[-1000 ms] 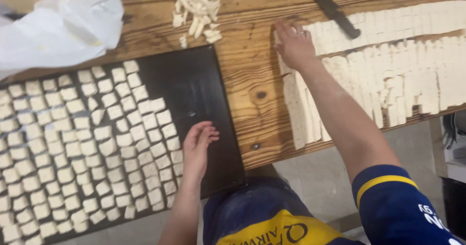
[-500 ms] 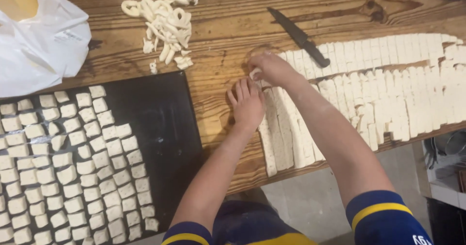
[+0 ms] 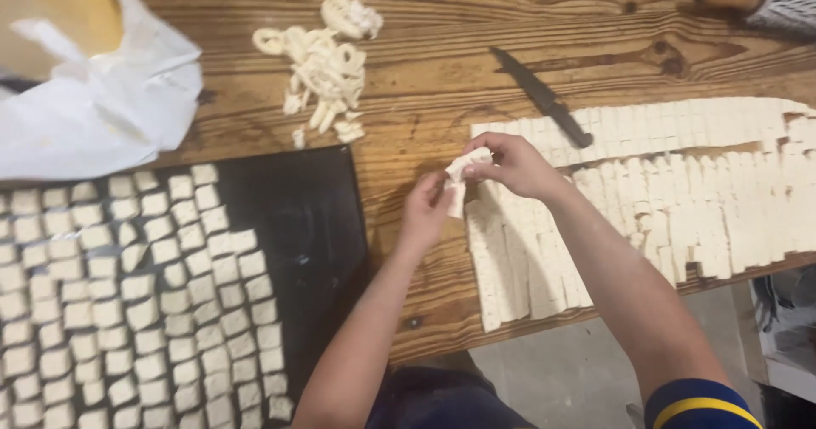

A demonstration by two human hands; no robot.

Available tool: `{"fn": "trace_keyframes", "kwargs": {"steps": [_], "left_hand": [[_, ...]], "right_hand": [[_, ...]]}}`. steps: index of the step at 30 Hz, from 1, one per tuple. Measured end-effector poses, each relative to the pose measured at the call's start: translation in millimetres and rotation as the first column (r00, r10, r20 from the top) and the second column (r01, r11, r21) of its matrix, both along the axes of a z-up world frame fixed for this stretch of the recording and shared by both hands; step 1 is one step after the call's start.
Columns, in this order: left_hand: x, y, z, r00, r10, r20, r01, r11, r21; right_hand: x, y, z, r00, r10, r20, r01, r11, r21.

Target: Organizing small pieces of cut dough into neat rows on a baking tray for baking.

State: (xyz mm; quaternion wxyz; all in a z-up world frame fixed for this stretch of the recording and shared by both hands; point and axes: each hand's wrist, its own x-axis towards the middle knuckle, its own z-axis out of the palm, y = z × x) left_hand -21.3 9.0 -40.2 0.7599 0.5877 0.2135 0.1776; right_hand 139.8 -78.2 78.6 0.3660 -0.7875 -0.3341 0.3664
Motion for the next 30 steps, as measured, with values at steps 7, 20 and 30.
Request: {"fn": "trace_keyframes", "kwargs": {"steps": [7,20,30], "left_hand": [[-108,74,18,0.953,0.301,-0.023,-0.242,0.715,-0.656],[-294,145,9,0.77,0.575,-0.277,-0.616,0.558,-0.555],[-279,177,16,0.785,0.549,-0.288,-0.595,0.539,-0.596]], "right_hand": [[-102,85,-7,0.898,0.046,-0.437,0.013,0.991,0.13],[-258,254,-83,0.958,0.235,0.163,-0.223,0.971,-0.09],[-281,243,-29,0.948,0.205,-0.245,-0.174,0.975,0.141]]}}
